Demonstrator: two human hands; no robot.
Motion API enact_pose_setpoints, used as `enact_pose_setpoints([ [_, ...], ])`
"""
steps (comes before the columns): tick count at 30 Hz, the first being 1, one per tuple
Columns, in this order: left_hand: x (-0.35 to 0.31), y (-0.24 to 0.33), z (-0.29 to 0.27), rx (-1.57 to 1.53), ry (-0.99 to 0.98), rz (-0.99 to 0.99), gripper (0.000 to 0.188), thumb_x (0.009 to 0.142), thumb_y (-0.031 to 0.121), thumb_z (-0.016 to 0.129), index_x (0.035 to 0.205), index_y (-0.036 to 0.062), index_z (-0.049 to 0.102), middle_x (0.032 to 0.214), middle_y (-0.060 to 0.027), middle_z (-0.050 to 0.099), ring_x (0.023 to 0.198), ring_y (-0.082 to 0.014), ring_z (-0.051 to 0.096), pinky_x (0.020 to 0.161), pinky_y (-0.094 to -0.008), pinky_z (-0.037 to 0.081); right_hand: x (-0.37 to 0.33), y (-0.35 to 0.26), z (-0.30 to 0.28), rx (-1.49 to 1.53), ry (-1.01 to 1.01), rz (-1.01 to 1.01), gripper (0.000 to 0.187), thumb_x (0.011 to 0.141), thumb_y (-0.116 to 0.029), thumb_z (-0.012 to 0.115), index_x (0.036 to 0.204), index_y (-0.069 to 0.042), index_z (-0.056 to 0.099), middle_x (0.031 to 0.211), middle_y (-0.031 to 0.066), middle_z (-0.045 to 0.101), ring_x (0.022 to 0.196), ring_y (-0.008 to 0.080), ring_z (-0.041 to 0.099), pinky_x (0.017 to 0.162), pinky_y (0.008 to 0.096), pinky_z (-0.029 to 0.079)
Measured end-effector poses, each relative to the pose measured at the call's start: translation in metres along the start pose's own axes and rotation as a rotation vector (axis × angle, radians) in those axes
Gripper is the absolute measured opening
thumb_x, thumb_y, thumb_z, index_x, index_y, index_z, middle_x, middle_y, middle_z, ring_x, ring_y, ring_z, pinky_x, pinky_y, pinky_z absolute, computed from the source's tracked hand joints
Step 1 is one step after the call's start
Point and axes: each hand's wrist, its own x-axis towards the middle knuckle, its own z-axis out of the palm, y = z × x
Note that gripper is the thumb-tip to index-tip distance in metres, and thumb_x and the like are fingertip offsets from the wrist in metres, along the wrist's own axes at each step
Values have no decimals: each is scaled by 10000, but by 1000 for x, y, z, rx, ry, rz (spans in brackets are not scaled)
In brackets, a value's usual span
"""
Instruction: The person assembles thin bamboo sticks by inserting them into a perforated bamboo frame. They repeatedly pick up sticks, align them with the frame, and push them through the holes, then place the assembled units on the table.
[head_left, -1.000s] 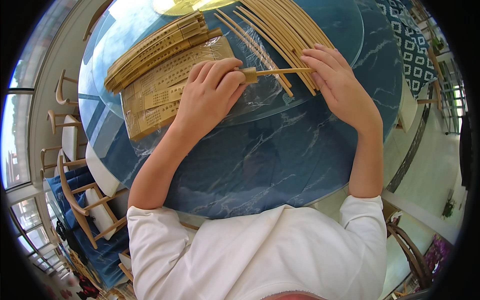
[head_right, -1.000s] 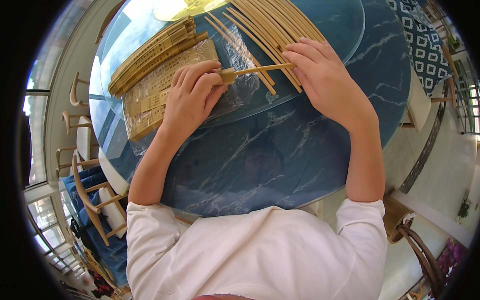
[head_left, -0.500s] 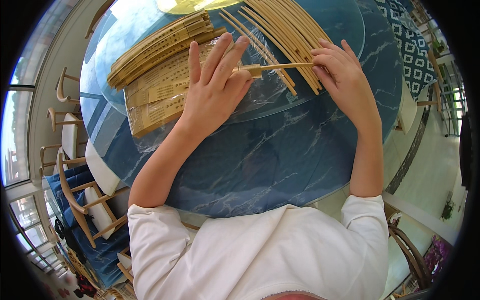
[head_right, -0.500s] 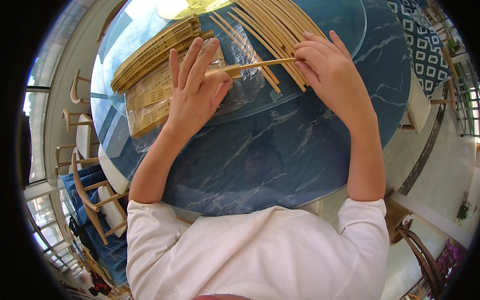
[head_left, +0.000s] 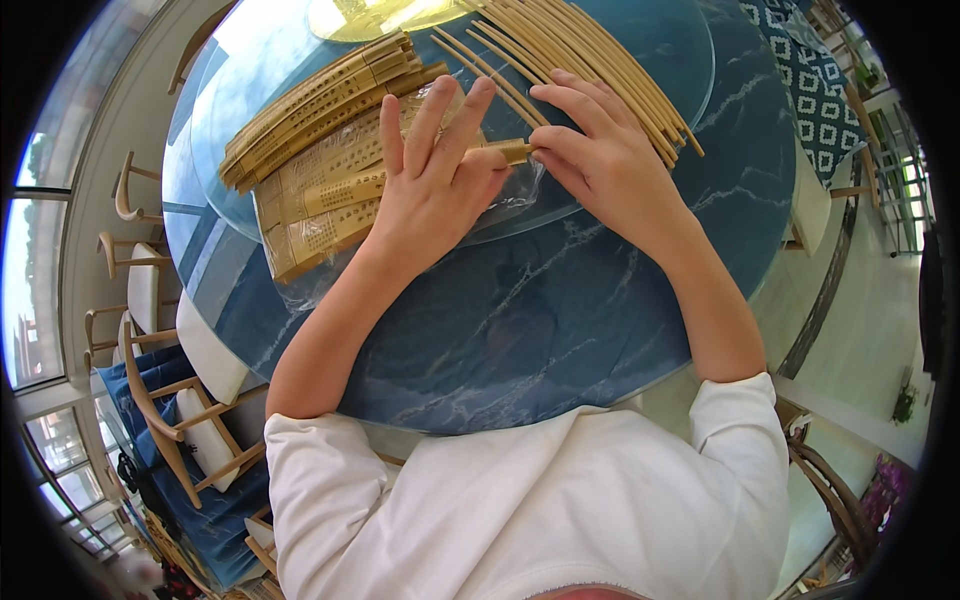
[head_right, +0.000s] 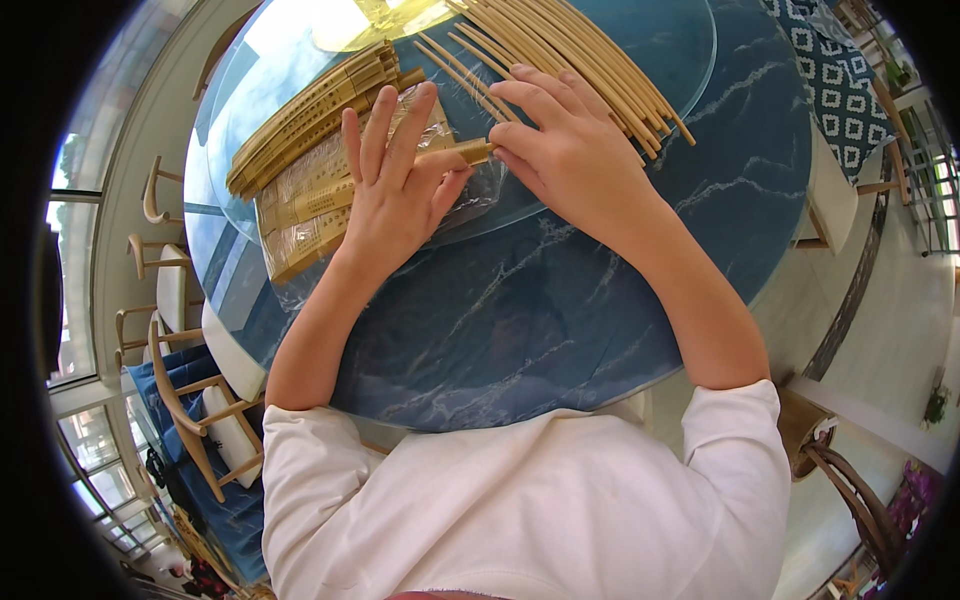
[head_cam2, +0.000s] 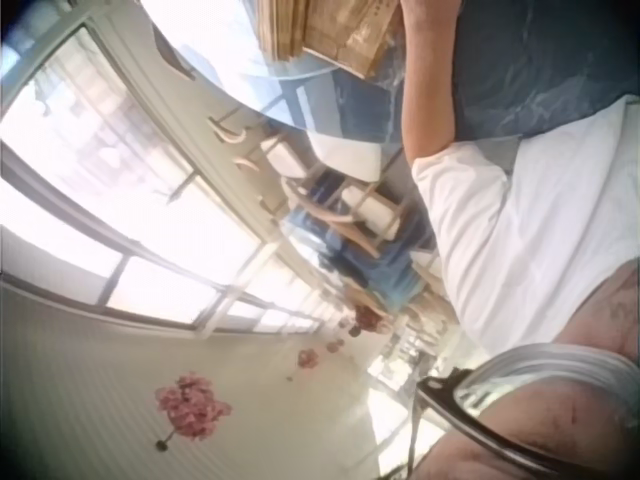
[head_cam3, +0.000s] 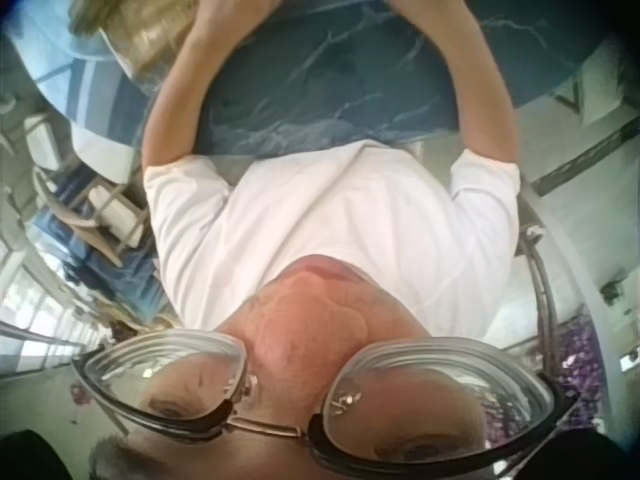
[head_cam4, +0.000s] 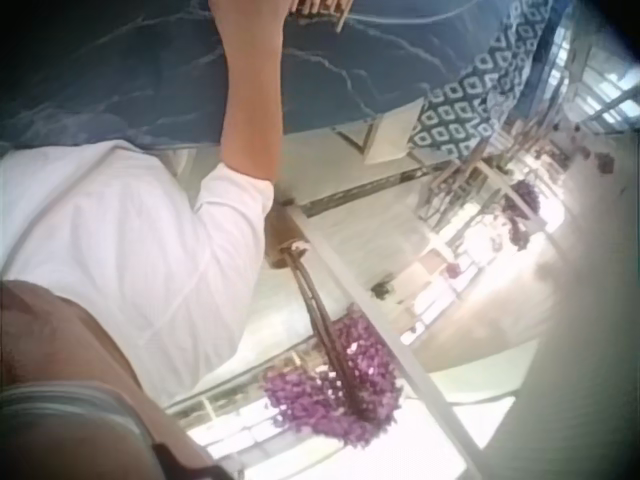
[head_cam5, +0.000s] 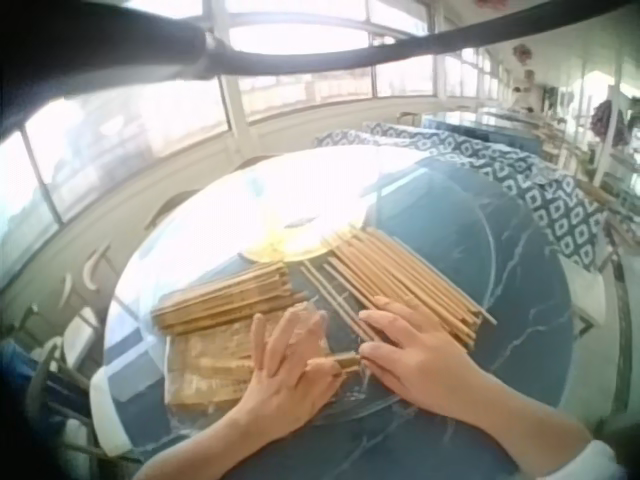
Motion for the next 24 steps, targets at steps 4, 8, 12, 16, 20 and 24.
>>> enact_pose_setpoints([
  [4, -1, 1, 1, -20, 23, -38, 176, 905, 196, 845, 1004, 195, 700, 1719, -114, 376, 1631, -395, 222, 1308, -607, 101, -2, 1, -6, -47, 10, 104, 173, 926, -193, 807, 949, -45, 722, 1417, 132, 653, 1412, 356, 549, 1189, 503, 428],
  [8, 1, 2, 1, -7, 47, -53, 189, 907, 200, 844, 1009, 186, 684, 1714, -127, 381, 1625, -397, 236, 1307, -603, 114, -5, -4, -6, -61, 20, 92, 168, 932, -176, 796, 905, -28, 721, 1408, 145, 665, 1411, 363, 549, 1187, 482, 432],
  [12, -1, 0, 1, -12, 48, -70, 190, 911, 210, 843, 1015, 183, 686, 1713, -130, 385, 1622, -398, 243, 1306, -598, 123, -6, -13, 1, 21, 57, 172, 135, 945, -137, 770, 940, -12, 721, 1419, 159, 661, 1417, 378, 543, 1183, 477, 435],
  [16, -1, 1, 0, -4, 42, -64, 185, 915, 217, 843, 1013, 176, 692, 1710, -132, 389, 1620, -397, 247, 1307, -595, 128, -6, -12, 3, 43, 57, 208, 117, 953, -110, 752, 984, -2, 716, 1433, 173, 652, 1423, 392, 537, 1182, 483, 435],
  [20, 1, 2, -1, -3, 37, -48, 164, 922, 225, 837, 997, 171, 702, 1708, -125, 395, 1620, -392, 249, 1309, -587, 131, -7, -17, 8, 90, 67, 189, 107, 957, -95, 741, 1002, -2, 712, 1449, 183, 639, 1424, 397, 538, 1181, 486, 434],
  [24, 0, 2, 1, -3, 32, -63, 143, 933, 232, 829, 976, 169, 708, 1706, -109, 400, 1622, -377, 249, 1311, -579, 139, -5, -18, 11, 73, 52, 69, 82, 960, -78, 723, 1004, -8, 716, 1463, 189, 630, 1442, 405, 522, 1182, 492, 431],
])
